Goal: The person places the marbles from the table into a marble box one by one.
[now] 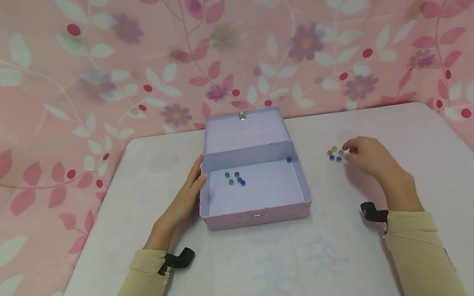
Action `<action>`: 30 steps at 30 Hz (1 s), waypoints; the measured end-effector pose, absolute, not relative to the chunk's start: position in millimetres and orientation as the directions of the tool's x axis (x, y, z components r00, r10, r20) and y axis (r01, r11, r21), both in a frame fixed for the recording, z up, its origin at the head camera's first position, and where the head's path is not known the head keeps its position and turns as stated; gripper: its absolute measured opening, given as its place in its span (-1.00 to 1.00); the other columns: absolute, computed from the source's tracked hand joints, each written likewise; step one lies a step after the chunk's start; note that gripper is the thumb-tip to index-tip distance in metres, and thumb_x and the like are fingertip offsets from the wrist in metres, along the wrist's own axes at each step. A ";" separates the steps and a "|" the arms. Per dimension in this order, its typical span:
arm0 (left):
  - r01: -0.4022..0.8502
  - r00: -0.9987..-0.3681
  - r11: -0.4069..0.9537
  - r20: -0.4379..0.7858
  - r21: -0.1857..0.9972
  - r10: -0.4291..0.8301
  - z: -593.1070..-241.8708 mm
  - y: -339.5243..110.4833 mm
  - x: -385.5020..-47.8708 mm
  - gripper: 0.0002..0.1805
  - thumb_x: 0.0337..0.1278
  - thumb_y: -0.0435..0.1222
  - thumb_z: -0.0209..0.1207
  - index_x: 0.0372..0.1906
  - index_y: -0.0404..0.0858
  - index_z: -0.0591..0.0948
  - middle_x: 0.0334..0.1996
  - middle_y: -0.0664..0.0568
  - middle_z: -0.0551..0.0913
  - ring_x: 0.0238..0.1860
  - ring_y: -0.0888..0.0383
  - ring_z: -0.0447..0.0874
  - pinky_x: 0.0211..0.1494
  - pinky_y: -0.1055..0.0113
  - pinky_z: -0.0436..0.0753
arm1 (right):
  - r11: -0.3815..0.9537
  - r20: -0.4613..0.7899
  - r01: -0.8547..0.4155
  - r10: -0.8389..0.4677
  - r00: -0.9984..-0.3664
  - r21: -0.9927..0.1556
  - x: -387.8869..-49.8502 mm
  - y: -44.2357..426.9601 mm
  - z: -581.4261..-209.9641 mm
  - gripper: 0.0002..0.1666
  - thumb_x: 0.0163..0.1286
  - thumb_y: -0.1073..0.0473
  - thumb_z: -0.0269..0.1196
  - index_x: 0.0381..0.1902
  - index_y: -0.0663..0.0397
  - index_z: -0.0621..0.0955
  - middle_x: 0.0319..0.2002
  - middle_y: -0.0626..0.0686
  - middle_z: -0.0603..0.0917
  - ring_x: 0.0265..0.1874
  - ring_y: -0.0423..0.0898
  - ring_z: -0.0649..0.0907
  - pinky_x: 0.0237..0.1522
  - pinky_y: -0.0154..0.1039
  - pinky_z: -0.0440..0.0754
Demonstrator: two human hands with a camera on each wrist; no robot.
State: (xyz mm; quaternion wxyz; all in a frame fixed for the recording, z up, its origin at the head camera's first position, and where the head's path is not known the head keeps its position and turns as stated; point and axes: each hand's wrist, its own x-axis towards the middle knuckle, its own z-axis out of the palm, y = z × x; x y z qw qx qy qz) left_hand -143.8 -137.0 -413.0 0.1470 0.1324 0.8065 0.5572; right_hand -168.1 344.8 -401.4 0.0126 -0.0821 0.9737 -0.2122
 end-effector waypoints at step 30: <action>0.051 -0.923 0.348 -0.090 0.936 0.375 -411.4 -136.7 -142.8 -0.32 0.57 0.02 -0.19 0.59 0.30 -0.19 0.63 -0.03 -0.15 0.62 -0.05 -0.10 0.42 -0.21 0.39 | 0.911 -0.065 -0.085 -0.121 -0.991 -0.403 -177.0 339.3 -418.3 -0.55 0.37 0.26 0.01 0.17 0.33 0.47 -0.16 0.35 0.58 -0.20 0.18 0.52 -0.14 0.12 0.53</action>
